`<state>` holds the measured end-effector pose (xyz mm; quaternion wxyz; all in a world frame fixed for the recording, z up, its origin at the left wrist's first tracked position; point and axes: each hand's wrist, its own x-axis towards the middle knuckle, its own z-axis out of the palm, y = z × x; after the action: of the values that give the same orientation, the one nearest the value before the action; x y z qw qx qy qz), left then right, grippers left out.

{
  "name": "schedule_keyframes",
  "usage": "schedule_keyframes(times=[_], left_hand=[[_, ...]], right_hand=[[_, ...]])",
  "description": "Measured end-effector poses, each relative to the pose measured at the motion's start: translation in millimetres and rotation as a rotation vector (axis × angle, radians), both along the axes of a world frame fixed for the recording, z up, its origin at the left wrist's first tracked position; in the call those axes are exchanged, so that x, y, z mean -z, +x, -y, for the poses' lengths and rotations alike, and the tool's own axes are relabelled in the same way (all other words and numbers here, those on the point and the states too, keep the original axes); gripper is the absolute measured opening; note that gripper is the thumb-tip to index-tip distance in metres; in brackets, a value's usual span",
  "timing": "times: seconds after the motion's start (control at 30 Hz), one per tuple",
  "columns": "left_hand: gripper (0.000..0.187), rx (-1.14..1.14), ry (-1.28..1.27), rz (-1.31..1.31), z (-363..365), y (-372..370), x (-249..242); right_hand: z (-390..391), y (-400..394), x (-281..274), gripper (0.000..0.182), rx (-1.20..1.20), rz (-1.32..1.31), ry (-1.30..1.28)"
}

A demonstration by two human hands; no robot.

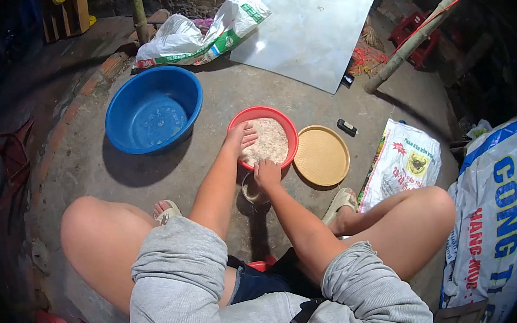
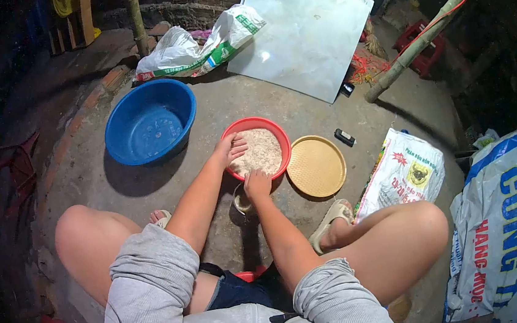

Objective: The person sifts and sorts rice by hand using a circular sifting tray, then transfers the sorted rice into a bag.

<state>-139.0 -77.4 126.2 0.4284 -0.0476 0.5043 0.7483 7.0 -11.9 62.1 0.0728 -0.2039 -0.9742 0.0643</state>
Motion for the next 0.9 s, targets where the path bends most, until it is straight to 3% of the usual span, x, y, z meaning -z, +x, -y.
schedule_keyframes(times=[0.13,0.2,0.27,0.4,0.53,0.73,0.8,0.9], left_hand=[[0.044,-0.099,-0.137,-0.039,20.5,-0.2,21.7],[0.045,-0.167,-0.177,-0.006,19.7,3.9,21.6],[0.045,-0.168,-0.150,0.000,10.9,6.9,22.1],[0.046,-0.224,-0.036,0.022,-8.5,28.5,1.4],[0.045,-0.140,0.007,-0.011,-23.2,32.4,-3.0],[0.041,-0.267,-0.038,0.068,-33.4,35.2,18.6],[0.041,-0.241,-0.031,0.081,-43.3,28.7,33.2],[0.040,-0.234,-0.045,0.055,-53.9,22.0,45.3]], right_hand=[[6.4,-3.0,-7.8,0.035,0.031,0.122,-0.078],[-2.6,5.6,0.8,0.032,-0.013,0.049,-0.064],[-14.7,16.2,3.3,0.028,-0.226,-0.090,-0.044],[-14.3,21.6,-0.7,0.025,-0.285,-0.197,-0.026],[-8.6,18.7,2.8,0.024,-0.220,-0.202,-0.027],[-4.2,11.8,-0.1,0.023,-0.065,-0.168,-0.070],[-8.7,10.6,3.0,0.020,-0.120,-0.274,-0.055],[-25.5,2.8,1.7,0.018,-0.171,-0.204,-0.142]])
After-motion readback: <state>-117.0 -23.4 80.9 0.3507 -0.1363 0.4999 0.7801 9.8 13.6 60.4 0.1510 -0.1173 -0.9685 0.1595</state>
